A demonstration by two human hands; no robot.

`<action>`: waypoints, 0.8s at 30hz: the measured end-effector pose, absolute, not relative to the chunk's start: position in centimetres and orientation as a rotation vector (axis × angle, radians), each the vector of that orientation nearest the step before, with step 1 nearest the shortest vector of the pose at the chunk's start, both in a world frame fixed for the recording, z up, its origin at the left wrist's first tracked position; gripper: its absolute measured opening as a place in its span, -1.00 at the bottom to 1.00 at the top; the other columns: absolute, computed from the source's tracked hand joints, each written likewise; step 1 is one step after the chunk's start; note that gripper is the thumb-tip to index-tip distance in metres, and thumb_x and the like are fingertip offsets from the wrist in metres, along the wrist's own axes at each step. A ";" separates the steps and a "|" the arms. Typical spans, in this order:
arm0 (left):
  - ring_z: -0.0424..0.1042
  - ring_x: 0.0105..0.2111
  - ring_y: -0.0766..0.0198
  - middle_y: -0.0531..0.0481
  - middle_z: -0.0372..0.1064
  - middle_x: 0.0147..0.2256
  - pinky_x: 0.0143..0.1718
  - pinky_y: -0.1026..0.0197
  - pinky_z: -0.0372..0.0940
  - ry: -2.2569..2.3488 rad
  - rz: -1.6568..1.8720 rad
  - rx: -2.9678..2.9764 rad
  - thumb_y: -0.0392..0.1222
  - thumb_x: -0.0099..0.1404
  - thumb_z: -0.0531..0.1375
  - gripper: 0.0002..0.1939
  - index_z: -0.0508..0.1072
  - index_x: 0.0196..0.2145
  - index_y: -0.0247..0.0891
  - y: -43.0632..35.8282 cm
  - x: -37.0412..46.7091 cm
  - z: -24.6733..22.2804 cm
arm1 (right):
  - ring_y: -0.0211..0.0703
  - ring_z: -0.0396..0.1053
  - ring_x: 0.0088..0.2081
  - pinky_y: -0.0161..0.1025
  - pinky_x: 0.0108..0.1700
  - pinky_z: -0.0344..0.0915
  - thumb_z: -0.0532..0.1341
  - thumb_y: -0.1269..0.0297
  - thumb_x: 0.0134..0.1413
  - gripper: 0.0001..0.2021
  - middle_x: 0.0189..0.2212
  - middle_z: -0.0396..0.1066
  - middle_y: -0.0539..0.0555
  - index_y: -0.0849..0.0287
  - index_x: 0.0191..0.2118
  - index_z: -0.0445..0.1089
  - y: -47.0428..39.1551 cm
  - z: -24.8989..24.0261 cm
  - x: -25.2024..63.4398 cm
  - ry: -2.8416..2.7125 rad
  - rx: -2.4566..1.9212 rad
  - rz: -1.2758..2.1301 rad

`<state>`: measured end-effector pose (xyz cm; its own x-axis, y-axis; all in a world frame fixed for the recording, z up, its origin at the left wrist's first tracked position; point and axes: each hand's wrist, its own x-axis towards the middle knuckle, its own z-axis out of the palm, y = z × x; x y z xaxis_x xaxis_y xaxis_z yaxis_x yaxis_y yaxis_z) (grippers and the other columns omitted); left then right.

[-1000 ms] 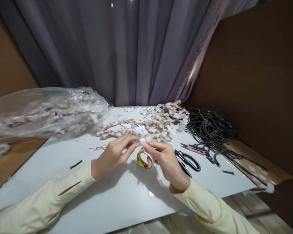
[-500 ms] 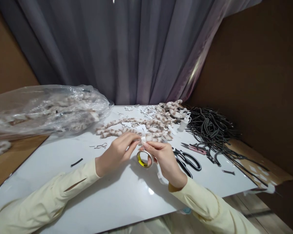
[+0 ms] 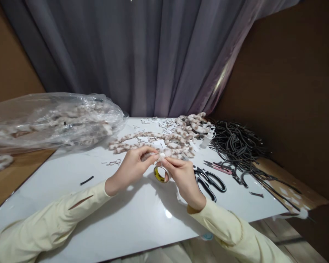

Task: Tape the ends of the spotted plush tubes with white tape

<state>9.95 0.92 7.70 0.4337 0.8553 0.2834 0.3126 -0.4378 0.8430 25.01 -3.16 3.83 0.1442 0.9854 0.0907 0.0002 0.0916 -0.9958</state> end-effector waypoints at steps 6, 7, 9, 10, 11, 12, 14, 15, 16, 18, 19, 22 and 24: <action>0.02 -0.75 0.47 0.19 0.12 -0.72 -0.72 0.38 -0.09 0.969 0.718 1.644 -0.01 0.18 0.17 -0.73 0.46 -0.35 -0.28 0.9 9.7 8.2 | -0.34 0.07 -0.63 -0.33 -0.54 0.06 0.23 0.07 -0.02 -0.65 -0.78 0.17 -0.05 0.24 -0.62 0.44 -2.9 3.7 25.2 -1.186 -1.258 0.980; 0.01 -0.75 0.47 0.19 0.12 -0.72 -0.72 0.38 -0.09 0.964 0.690 1.594 0.01 0.17 0.18 -0.71 0.46 -0.33 -0.28 1.0 9.7 8.2 | -0.34 0.08 -0.62 -0.33 -0.53 0.07 0.23 0.08 -0.02 -0.65 -0.76 0.19 -0.04 0.25 -0.62 0.43 -2.9 3.8 25.2 -1.187 -1.246 0.977; 0.05 -0.73 0.47 0.16 0.16 -0.69 -0.72 0.39 -0.05 0.934 0.669 1.500 0.02 0.14 0.20 -0.70 0.46 -0.33 -0.30 1.0 9.6 8.2 | -0.34 0.11 -0.61 -0.33 -0.54 0.09 0.24 0.09 -0.03 -0.69 -0.68 0.26 -0.01 0.26 -0.55 0.44 -2.8 3.9 25.2 -1.177 -1.200 1.003; 0.09 -0.71 0.47 0.13 0.20 -0.66 -0.70 0.39 -0.01 0.908 0.667 1.462 0.00 0.13 0.21 -0.71 0.47 -0.35 -0.31 1.0 9.6 8.3 | -0.35 0.10 -0.62 -0.33 -0.56 0.09 0.26 0.10 -0.05 -0.73 -0.63 0.30 -0.01 0.26 -0.48 0.45 -2.8 4.0 25.2 -1.165 -1.170 1.028; 0.13 -0.68 0.46 0.09 0.24 -0.62 -0.68 0.39 0.02 0.878 0.667 1.432 -0.02 0.12 0.23 -0.72 0.47 -0.37 -0.33 1.0 9.6 8.3 | -0.38 0.09 -0.63 -0.35 -0.58 0.09 0.27 0.12 -0.07 -0.74 -0.58 0.32 -0.02 0.26 -0.38 0.46 -2.7 4.1 25.2 -1.146 -1.140 1.053; 0.17 -0.65 0.45 0.06 0.27 -0.58 -0.66 0.39 0.06 0.851 0.667 1.409 -0.05 0.11 0.24 -0.74 0.48 -0.39 -0.34 1.0 9.6 8.5 | -0.40 0.07 -0.64 -0.36 -0.59 0.08 0.28 0.14 -0.09 -0.71 -0.56 0.33 -0.04 0.24 -0.26 0.44 -2.8 4.2 25.1 -1.125 -1.111 1.077; 0.22 -0.59 0.44 0.04 0.28 -0.54 -0.64 0.40 0.09 0.834 0.654 1.381 -0.10 0.09 0.25 -0.77 0.48 -0.42 -0.35 1.0 9.5 8.8 | -0.39 0.13 -0.62 -0.39 -0.57 0.13 0.30 0.19 -0.10 -0.54 -0.54 0.33 -0.09 0.18 -0.03 0.32 -2.8 4.4 25.0 -1.087 -1.042 1.128; 0.22 -0.59 0.43 0.05 0.27 -0.55 -0.64 0.40 0.08 0.844 0.637 1.377 -0.10 0.09 0.26 -0.78 0.48 -0.43 -0.36 1.0 9.5 8.9 | -0.37 0.20 -0.58 -0.38 -0.53 0.18 0.30 0.22 -0.10 -0.47 -0.53 0.34 -0.09 0.15 0.05 0.23 -2.9 4.4 24.9 -1.073 -1.009 1.142; 0.21 -0.60 0.44 0.06 0.26 -0.56 -0.64 0.40 0.08 0.859 0.618 1.379 -0.09 0.08 0.26 -0.77 0.47 -0.44 -0.35 1.0 9.4 9.1 | -0.33 0.27 -0.51 -0.37 -0.47 0.24 0.31 0.24 -0.11 -0.42 -0.50 0.35 -0.09 0.14 0.08 0.18 -3.0 4.5 24.9 -1.068 -0.988 1.137; 0.18 -0.62 0.44 0.08 0.24 -0.57 -0.64 0.39 0.08 0.874 0.581 1.410 -0.06 0.08 0.26 -0.76 0.47 -0.42 -0.34 1.1 9.1 9.2 | -0.26 0.36 -0.40 -0.33 -0.34 0.31 0.32 0.27 -0.13 -0.43 -0.44 0.37 -0.07 0.13 0.05 0.17 -3.1 4.6 24.8 -1.079 -0.985 1.083; 0.17 -0.63 0.44 0.09 0.24 -0.58 -0.64 0.39 0.08 0.872 0.569 1.437 -0.04 0.10 0.25 -0.75 0.47 -0.40 -0.32 1.1 9.0 9.3 | -0.25 0.37 -0.38 -0.33 -0.31 0.32 0.32 0.28 -0.14 -0.47 -0.43 0.37 -0.07 0.13 0.02 0.20 -3.1 4.6 24.8 -1.087 -1.001 1.047; 0.13 -0.67 0.45 0.12 0.21 -0.62 -0.67 0.39 0.02 0.854 0.536 1.528 0.01 0.16 0.18 -0.72 0.46 -0.35 -0.29 1.1 8.6 9.3 | -0.25 0.40 -0.39 -0.31 -0.31 0.33 0.31 0.26 -0.10 -0.54 -0.43 0.37 -0.06 0.12 -0.05 0.20 -3.0 4.5 24.9 -1.098 -0.989 1.018; 0.09 -0.69 0.46 0.14 0.16 -0.66 -0.67 0.38 -0.01 0.847 0.513 1.598 0.02 0.18 0.17 -0.72 0.44 -0.40 -0.29 1.1 8.6 9.3 | -0.24 0.41 -0.41 -0.30 -0.32 0.35 0.30 0.24 -0.07 -0.55 -0.42 0.40 -0.05 0.11 -0.04 0.17 -2.9 4.5 25.0 -1.098 -0.929 1.063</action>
